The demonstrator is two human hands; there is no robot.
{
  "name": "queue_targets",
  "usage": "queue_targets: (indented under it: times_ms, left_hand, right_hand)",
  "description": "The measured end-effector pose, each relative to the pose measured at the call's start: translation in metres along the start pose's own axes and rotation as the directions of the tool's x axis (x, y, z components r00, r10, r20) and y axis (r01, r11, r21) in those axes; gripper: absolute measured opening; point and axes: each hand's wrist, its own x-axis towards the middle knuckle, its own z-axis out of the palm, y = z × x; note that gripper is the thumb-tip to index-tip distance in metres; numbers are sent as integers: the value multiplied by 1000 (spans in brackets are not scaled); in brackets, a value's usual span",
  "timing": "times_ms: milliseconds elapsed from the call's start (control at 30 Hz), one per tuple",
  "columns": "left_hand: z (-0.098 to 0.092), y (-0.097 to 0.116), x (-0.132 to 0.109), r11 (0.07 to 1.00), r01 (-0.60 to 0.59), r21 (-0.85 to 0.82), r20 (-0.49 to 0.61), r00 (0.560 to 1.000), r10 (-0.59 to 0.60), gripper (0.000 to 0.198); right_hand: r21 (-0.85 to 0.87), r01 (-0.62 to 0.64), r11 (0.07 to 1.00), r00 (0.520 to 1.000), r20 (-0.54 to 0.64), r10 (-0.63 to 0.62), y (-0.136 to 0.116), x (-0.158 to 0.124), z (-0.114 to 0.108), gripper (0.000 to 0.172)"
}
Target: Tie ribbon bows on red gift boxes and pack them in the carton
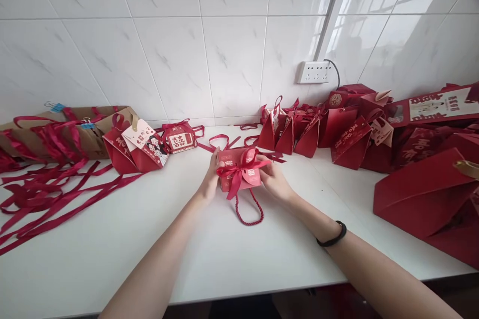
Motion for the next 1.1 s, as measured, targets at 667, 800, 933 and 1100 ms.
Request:
queue_targets:
  times_ms: [667, 800, 933, 1100]
  left_hand:
    - [10, 9, -5, 963, -166, 211, -35, 984, 177, 51]
    - [14, 13, -6, 954, -170, 247, -251, 940, 232, 37]
    - [19, 18, -9, 941, -166, 296, -156, 963, 220, 37]
    - [17, 26, -8, 957, -134, 259, -223, 955, 194, 34]
  right_hand:
    - [-23, 43, 999, 998, -33, -44, -36, -8, -12, 26]
    - [118, -44, 992, 999, -26, 47, -34, -5, -9, 19]
    - [144, -45, 989, 999, 31, 40, -30, -4, -7, 12]
    - [142, -28, 990, 995, 102, 14, -26, -6, -13, 8]
